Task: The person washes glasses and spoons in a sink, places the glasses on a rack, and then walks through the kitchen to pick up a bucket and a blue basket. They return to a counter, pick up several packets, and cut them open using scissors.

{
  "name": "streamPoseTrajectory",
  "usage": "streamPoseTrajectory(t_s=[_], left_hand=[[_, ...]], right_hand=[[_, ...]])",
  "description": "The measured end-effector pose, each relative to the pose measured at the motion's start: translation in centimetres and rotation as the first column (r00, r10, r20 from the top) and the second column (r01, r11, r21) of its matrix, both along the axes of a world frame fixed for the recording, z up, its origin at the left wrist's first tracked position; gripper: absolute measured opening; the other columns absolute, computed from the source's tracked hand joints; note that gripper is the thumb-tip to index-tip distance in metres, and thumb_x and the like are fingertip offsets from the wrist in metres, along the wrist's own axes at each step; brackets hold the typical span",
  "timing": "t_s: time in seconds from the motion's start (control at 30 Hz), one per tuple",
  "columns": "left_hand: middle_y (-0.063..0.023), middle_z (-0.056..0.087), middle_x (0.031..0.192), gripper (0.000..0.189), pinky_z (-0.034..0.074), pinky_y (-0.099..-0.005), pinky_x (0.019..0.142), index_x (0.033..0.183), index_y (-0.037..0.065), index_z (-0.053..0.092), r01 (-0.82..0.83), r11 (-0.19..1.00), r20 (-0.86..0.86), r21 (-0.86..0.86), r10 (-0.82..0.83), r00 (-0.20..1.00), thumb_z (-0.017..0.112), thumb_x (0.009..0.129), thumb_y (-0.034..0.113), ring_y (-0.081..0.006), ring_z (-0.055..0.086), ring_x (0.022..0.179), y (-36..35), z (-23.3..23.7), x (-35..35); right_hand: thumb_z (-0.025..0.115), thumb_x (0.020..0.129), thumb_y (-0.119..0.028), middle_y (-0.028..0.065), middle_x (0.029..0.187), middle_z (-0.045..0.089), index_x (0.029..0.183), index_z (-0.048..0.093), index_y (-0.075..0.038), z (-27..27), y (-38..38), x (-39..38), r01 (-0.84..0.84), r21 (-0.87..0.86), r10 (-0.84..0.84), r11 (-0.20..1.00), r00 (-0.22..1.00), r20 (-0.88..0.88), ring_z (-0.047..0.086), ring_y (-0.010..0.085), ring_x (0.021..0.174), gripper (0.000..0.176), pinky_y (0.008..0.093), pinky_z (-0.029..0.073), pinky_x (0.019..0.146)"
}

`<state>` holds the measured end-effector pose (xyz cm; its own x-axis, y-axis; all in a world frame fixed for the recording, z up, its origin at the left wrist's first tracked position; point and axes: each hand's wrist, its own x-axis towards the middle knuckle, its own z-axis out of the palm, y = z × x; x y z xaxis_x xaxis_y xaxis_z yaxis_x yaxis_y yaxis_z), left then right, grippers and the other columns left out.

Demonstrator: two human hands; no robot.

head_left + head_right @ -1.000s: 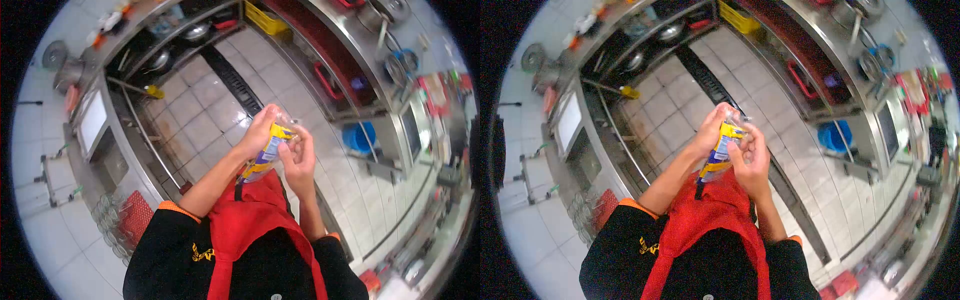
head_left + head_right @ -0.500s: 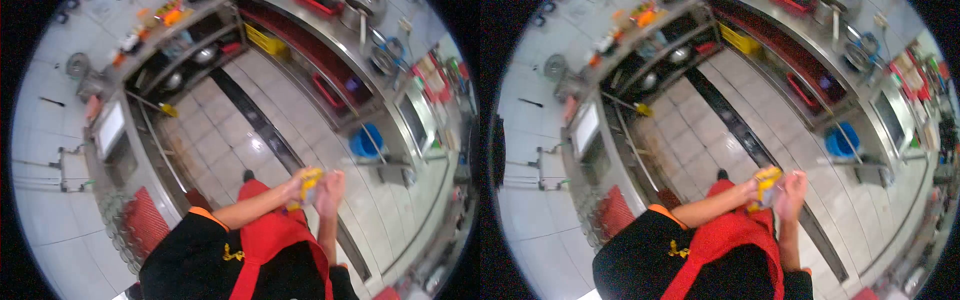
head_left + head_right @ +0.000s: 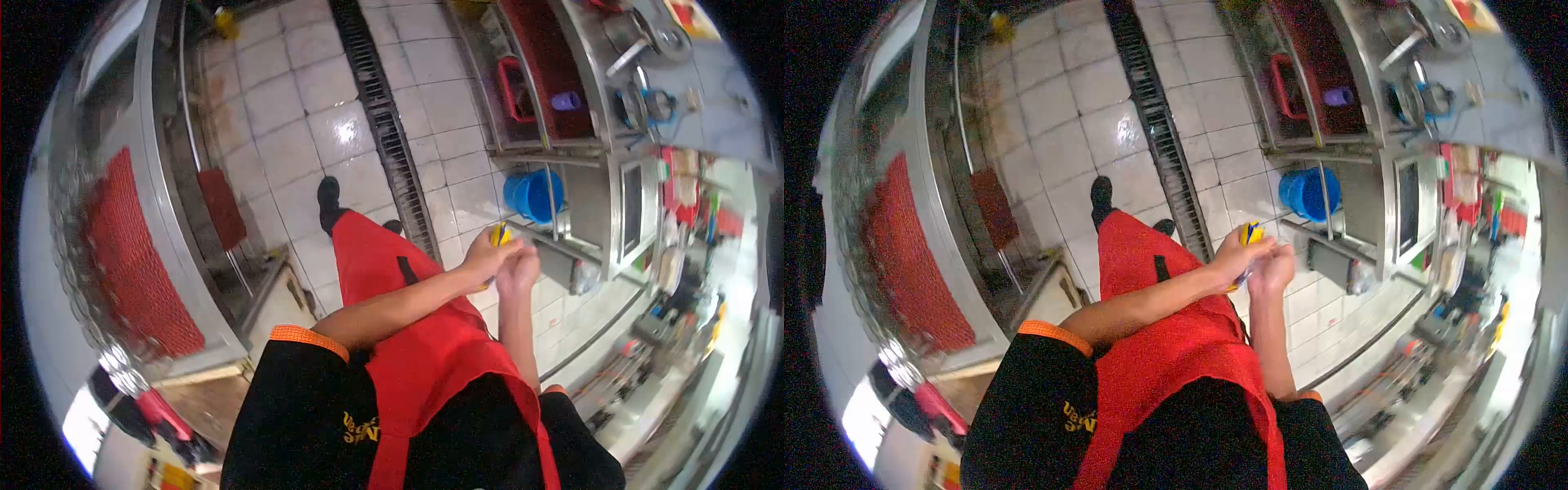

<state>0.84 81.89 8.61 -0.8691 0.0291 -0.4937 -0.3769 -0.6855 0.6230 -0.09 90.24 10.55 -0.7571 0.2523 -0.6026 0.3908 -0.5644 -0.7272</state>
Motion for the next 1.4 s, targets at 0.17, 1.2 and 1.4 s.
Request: streamPoseTrajectory(t_s=[0.17, 1.2, 1.4], left_hand=[[-0.0035, 0.057, 0.076, 0.025, 0.050, -0.0341, 0.056, 0.085, 0.012, 0.053, -0.291, 0.559, 0.269, 0.777, 0.124, 0.955, 0.060, 0.084, 0.036, -0.0164, 0.058, 0.071, -7.8, 0.9, -3.8], [-0.0113, 0.060, 0.094, 0.044, 0.047, -0.0443, 0.065, 0.101, 0.006, 0.055, 0.636, 0.691, -0.129, 0.344, -0.636, 0.761, 0.041, 0.089, 0.046, -0.0281, 0.058, 0.069, -6.7, 1.7, -15.3], [-0.0096, 0.060, 0.086, 0.046, 0.049, -0.0449, 0.062, 0.099, 0.006, 0.053, 0.791, 0.574, 0.253, 0.211, -0.814, 0.523, 0.046, 0.085, 0.050, -0.0285, 0.059, 0.066, 4.3, -5.6, -13.8]], right_hand=[[0.038, 0.094, -0.029, 0.0103, 0.109, 0.058, 0.110, 0.050, -0.002, 2.0, -2.2, -2.0, -0.254, 0.306, 0.292, 0.918, 0.953, -0.085, 0.054, 0.0250, 0.101, 0.033, 0.0423, 0.040, 0.090], [0.061, 0.081, -0.009, 0.0133, 0.113, 0.057, 0.093, 0.059, 0.002, 6.9, 5.7, 27.4, 0.606, 0.466, -0.601, 0.644, 0.778, -0.182, 0.059, 0.0180, 0.093, 0.017, 0.0337, 0.054, 0.073], [0.057, 0.075, 0.003, 0.0233, 0.114, 0.052, 0.083, 0.046, 0.000, 1.2, 20.2, 35.4, 0.885, 0.312, -0.862, 0.346, 0.432, -0.266, 0.059, 0.0264, 0.094, 0.013, 0.0410, 0.058, 0.069]])
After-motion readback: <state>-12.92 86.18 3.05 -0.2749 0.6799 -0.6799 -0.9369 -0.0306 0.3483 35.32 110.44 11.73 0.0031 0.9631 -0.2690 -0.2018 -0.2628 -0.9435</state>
